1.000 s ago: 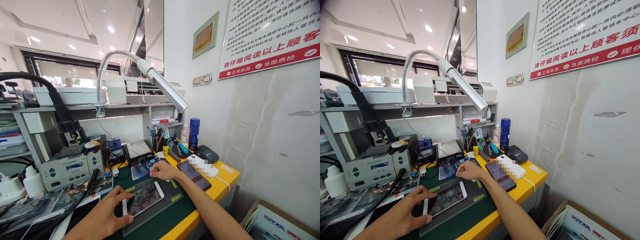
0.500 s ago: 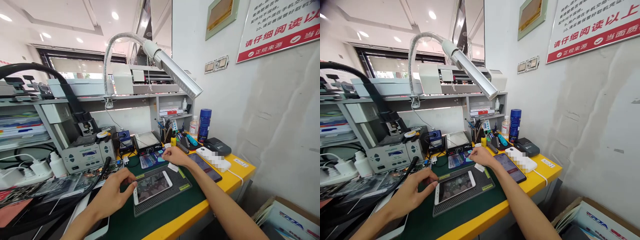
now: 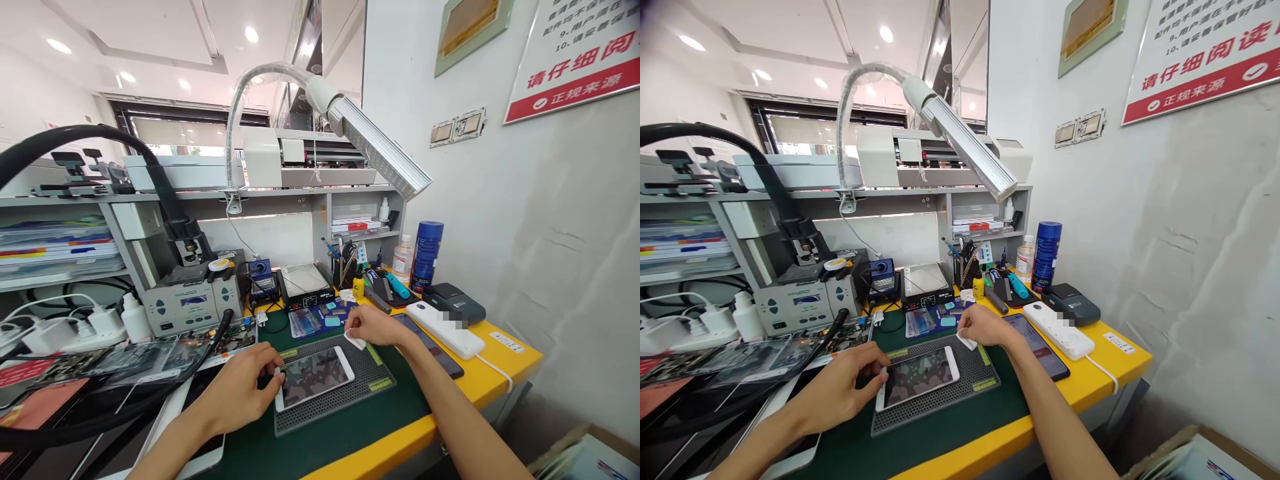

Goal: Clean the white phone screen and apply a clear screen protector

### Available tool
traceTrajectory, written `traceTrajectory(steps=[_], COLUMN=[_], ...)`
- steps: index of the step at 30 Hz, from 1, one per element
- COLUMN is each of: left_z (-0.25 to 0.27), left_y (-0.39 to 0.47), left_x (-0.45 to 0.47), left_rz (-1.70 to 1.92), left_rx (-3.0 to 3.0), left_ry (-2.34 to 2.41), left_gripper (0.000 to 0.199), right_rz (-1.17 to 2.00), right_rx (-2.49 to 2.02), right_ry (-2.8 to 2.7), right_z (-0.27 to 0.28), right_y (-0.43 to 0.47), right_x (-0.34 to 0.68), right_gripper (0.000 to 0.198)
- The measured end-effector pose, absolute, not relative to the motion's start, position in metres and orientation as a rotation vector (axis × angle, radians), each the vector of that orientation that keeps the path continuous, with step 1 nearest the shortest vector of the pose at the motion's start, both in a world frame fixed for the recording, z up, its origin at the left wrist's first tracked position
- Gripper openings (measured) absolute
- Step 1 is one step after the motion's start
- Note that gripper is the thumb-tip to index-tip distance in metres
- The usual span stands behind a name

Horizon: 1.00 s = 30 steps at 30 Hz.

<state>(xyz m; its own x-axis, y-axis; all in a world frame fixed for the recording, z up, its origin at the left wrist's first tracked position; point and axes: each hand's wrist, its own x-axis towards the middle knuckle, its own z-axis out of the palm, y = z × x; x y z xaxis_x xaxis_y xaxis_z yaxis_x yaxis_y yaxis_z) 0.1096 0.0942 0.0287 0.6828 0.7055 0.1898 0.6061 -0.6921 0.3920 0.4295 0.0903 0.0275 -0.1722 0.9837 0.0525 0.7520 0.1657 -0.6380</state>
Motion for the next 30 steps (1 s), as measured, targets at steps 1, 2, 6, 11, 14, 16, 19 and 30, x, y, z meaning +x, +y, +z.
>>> traceTrajectory(steps=[1, 2, 6, 11, 14, 16, 19, 30], left_z=[0.028, 0.028, 0.026, 0.026, 0.028, 0.03, 0.031, 0.035], left_y=[0.094, 0.095, 0.096, 0.098, 0.1, 0.101, 0.103, 0.1], left_x=[0.109, 0.109, 0.108, 0.103, 0.099, 0.096, 0.093, 0.093], left_rz=[0.477, 0.477, 0.445, 0.378, 0.318, 0.273, 0.222, 0.191], left_rx=[2.6, 2.601, 2.621, 2.601, 2.582, 2.556, 2.504, 2.485], left_ry=[1.045, 1.047, 1.036, 1.068, 1.045, 1.011, 0.975, 0.991], left_gripper=[0.021, 0.021, 0.022, 0.027, 0.034, 0.042, 0.055, 0.055], right_rz=[0.696, 0.732, 0.904, 0.905, 0.894, 0.874, 0.804, 0.946], right_rx=[-1.599, -1.56, -1.406, -1.448, -1.501, -1.531, -1.561, -1.617], right_ry=[-2.001, -2.021, -2.104, -2.081, -2.088, -2.113, -2.17, -2.532], right_z=[0.03, 0.032, 0.031, 0.022, 0.021, 0.023, 0.028, 0.062], right_y=[0.089, 0.087, 0.084, 0.087, 0.088, 0.086, 0.083, 0.098], right_x=[0.427, 0.423, 0.405, 0.402, 0.404, 0.403, 0.391, 0.335], right_gripper=[0.017, 0.022, 0.028, 0.026, 0.026, 0.024, 0.018, 0.013])
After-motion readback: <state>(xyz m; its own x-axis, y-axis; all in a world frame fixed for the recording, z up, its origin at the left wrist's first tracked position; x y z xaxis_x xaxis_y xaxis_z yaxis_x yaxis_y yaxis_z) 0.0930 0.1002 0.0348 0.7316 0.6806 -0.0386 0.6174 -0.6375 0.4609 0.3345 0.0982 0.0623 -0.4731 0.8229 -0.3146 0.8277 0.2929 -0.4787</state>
